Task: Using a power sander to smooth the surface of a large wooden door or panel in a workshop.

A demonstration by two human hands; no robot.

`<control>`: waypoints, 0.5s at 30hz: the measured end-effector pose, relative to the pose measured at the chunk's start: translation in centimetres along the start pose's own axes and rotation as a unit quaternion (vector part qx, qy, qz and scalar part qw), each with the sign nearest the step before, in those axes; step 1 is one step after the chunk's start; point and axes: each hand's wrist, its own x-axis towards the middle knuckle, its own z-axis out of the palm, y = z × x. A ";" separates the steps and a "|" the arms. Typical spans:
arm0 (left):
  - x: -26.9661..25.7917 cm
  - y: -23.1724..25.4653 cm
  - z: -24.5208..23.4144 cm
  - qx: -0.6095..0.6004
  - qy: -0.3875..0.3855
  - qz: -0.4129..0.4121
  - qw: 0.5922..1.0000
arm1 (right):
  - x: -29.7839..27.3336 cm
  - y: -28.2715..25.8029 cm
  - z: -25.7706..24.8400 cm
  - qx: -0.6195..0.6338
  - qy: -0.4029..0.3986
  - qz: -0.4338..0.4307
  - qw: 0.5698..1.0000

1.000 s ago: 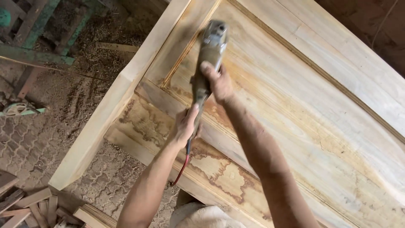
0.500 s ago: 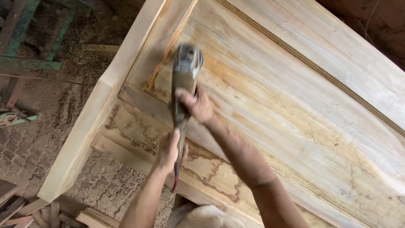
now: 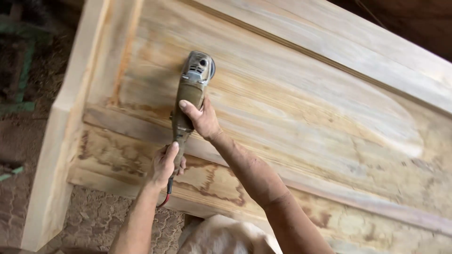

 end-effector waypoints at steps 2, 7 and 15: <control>-0.8 0.5 4.6 0.020 -0.038 -0.010 0.999 | -0.8 2.7 -5.5 0.065 0.035 -0.035 0.997; -4.0 -1.3 19.8 0.030 -0.091 -0.017 0.995 | -8.2 4.1 -20.6 0.159 0.107 -0.086 0.978; -5.6 -7.9 41.6 0.143 -0.219 0.056 0.964 | -18.2 8.7 -41.8 0.266 0.253 -0.107 0.924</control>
